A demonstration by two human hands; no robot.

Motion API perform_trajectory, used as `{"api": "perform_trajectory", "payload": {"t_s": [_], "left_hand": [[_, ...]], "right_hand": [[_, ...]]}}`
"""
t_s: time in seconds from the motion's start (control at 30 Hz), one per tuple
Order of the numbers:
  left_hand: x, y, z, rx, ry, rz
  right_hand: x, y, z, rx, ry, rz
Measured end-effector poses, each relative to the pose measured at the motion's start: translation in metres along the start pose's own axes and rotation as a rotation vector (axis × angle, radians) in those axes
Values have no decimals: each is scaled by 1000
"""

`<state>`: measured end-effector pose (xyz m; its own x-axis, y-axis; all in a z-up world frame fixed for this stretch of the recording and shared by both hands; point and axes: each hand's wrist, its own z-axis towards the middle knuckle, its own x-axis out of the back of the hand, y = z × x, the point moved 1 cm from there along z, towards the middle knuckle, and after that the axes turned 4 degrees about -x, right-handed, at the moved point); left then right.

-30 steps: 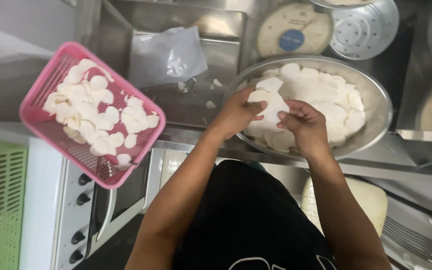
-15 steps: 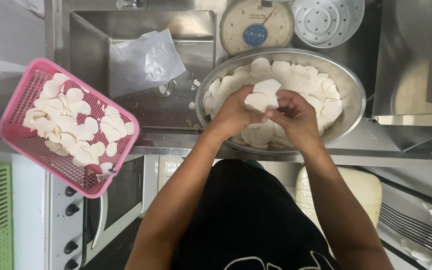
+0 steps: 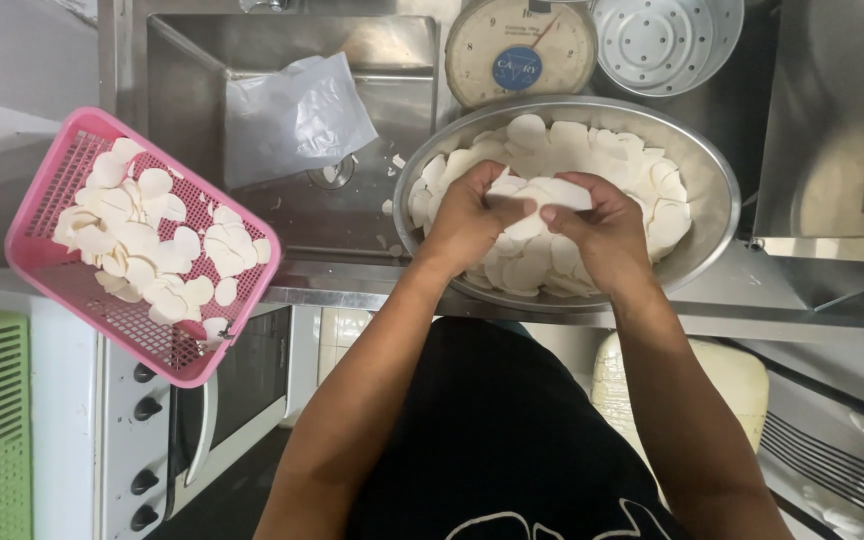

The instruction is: Frying vegetable chips in a deep fryer and preparing raw slices by separating them into baskets.

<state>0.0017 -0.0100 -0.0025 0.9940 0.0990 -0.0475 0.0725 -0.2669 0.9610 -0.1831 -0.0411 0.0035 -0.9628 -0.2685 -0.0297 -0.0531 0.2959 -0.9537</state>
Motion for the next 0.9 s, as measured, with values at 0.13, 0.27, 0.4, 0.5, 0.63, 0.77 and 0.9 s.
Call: {"api": "perform_trajectory", "payload": {"t_s": [0.13, 0.27, 0.4, 0.5, 0.63, 0.77, 0.9], "left_hand": [[4, 14, -1, -15, 58, -15], [7, 7, 3, -54, 58, 30], [10, 21, 1, -86, 58, 43], [11, 29, 2, -127, 53, 46], [8, 40, 1, -68, 62, 69], [1, 55, 2, -48, 30, 63], [3, 47, 6, -71, 16, 56]], "right_hand": [[4, -10, 2, -34, 66, 46], [19, 4, 11, 16, 61, 126], [33, 5, 12, 50, 153, -172], [31, -5, 12, 100, 147, -374], [13, -14, 5, 195, 31, -242], [10, 33, 17, 89, -124, 76], [-1, -2, 12, 84, -77, 43]]}}
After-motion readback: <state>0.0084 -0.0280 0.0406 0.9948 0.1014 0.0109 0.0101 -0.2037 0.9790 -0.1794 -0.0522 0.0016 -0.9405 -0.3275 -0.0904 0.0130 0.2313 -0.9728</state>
